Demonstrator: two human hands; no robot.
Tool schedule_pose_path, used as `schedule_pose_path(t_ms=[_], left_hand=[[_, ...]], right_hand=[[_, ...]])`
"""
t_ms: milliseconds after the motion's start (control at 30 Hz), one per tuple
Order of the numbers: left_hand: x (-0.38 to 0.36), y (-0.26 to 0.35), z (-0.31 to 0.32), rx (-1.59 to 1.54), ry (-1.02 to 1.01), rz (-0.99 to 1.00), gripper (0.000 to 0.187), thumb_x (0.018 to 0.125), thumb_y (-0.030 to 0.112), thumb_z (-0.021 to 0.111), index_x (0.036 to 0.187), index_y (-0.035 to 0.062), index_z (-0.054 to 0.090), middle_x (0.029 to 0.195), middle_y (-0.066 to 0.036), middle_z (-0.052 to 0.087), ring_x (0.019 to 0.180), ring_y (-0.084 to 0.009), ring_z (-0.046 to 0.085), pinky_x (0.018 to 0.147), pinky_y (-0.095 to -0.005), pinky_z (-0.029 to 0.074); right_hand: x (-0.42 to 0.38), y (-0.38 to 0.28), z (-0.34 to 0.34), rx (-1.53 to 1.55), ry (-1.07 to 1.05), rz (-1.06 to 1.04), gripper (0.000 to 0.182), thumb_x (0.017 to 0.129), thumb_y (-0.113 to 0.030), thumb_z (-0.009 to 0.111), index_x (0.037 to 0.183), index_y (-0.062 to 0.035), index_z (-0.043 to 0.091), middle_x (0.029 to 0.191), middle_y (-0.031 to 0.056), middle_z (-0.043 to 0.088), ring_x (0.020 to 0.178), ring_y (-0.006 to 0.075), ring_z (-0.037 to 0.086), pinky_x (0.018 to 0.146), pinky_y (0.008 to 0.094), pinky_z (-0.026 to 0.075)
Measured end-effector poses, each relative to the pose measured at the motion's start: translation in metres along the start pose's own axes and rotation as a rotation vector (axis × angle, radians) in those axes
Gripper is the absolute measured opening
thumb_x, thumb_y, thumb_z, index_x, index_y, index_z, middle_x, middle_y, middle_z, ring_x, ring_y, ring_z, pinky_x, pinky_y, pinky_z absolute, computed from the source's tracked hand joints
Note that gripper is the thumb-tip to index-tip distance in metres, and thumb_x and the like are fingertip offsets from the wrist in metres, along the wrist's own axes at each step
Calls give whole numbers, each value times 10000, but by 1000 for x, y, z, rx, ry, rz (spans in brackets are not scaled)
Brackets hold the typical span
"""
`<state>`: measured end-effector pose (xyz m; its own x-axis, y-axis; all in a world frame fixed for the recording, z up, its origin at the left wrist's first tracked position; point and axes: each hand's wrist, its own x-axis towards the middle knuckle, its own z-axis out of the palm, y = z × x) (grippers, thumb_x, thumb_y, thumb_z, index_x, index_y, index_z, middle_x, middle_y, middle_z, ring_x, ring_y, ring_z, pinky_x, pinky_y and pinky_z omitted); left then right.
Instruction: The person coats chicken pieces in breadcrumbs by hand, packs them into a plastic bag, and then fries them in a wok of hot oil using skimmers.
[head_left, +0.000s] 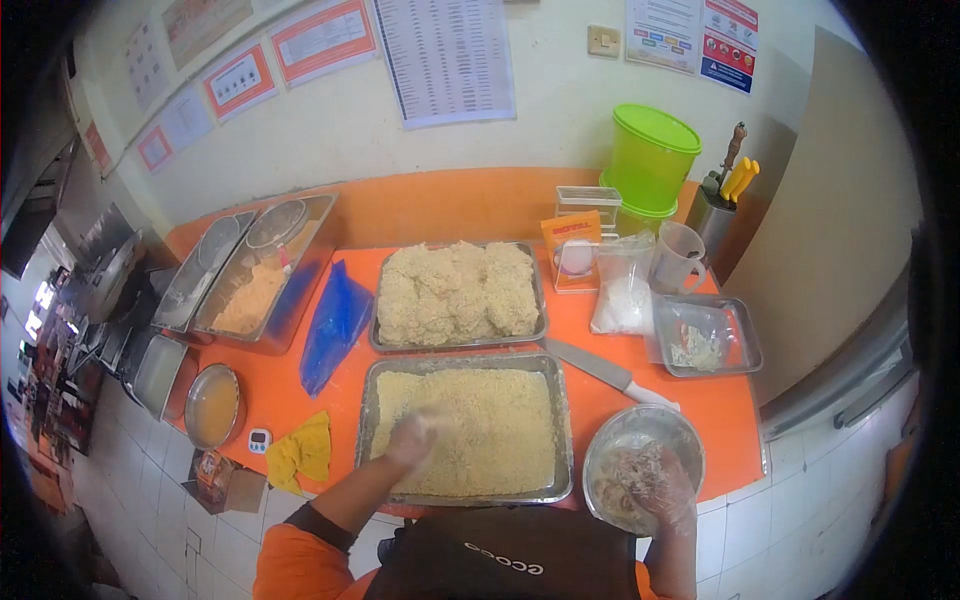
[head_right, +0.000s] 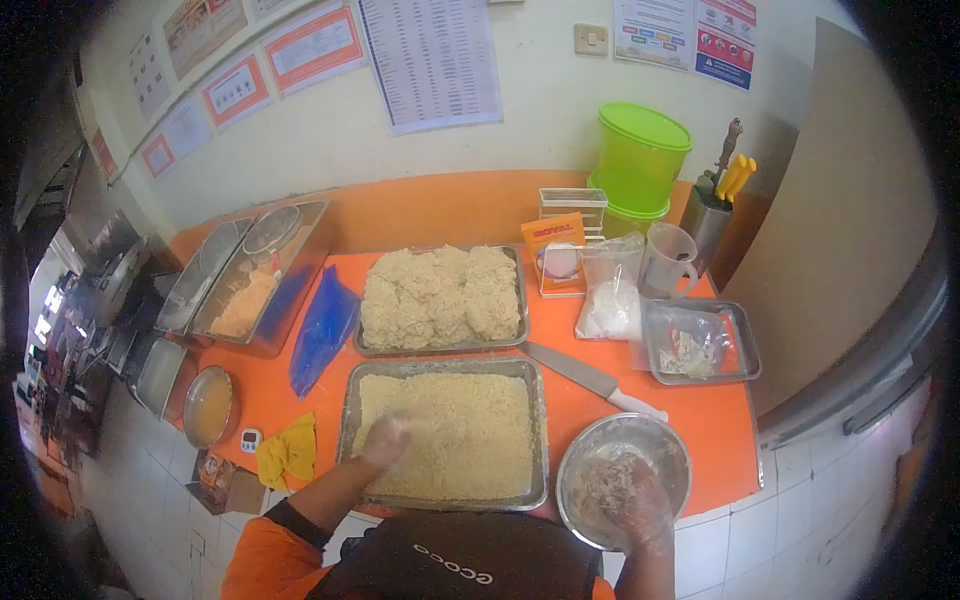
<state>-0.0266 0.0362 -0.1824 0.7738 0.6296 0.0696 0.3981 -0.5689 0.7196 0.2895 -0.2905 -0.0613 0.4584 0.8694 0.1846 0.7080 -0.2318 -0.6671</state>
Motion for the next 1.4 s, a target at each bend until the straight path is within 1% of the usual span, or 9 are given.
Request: schedule_pose_path(t_ms=[67,233,367,633,733,933,1233,1333,1400], left_hand=[[15,-13,7,115,31,56,657,802,374,569,1325,11,407,1318,-157,472,1112,-298,518,930,-391,415],[53,18,57,889,8,159,505,841,287,517,1267,20,474,1364,-181,421,1275,-341,372,1052,-422,297],[70,-72,60,836,-166,325,575,837,325,522,1295,-12,437,1376,-217,387,1300,-366,333,1073,-443,263],[-31,86,-43,555,-306,140,384,803,247,567,1082,-15,535,980,-230,560,904,-373,560,819,-446,445],[-54,-10,-4,432,-475,253,430,793,204,570,1146,-35,513,1030,-244,569,937,-374,561,841,-428,444],[-4,72,-10,169,-10,146,481,806,158,532,1228,-62,461,1148,-203,565,1006,-329,564,868,-419,443],[43,99,37,583,-231,56,751,869,432,443,1418,-28,218,1501,-174,189,1388,-338,162,1088,-567,107],[63,142,-4,333,308,303,775,865,471,425,1427,-15,204,1505,-168,171,1394,-349,126,1083,-575,96],[76,142,18,882,153,-2,781,857,485,434,1435,14,202,1505,-159,174,1397,-350,110,1091,-556,88]], right_hand=[[1,9,-4,-291,-33,-340,323,762,-143,642,1054,-15,582,969,135,613,883,276,583,789,352,476],[-13,13,3,248,-37,137,352,797,-154,621,1102,0,536,976,101,609,904,221,571,795,309,468],[-16,7,0,237,54,148,315,701,-139,686,994,-37,627,913,120,642,865,288,590,793,364,472],[-17,27,-3,-121,-16,-37,344,668,-161,725,975,-44,623,928,138,627,881,327,578,788,381,471],[-9,3,-4,-9,-23,98,365,651,-165,734,975,-45,615,936,150,617,893,346,571,797,388,468],[0,-5,-4,46,-53,74,311,686,-147,720,961,-31,634,924,139,634,855,325,587,761,389,475],[-12,0,-10,56,-80,75,280,710,-121,693,975,-39,656,938,130,645,862,305,591,775,378,473],[-11,3,-9,-40,-70,1,273,718,-113,683,983,-51,665,957,131,646,865,304,592,781,374,472],[-8,1,-7,8,-67,56,265,718,-129,687,972,-58,666,954,133,645,867,308,594,774,374,477]])
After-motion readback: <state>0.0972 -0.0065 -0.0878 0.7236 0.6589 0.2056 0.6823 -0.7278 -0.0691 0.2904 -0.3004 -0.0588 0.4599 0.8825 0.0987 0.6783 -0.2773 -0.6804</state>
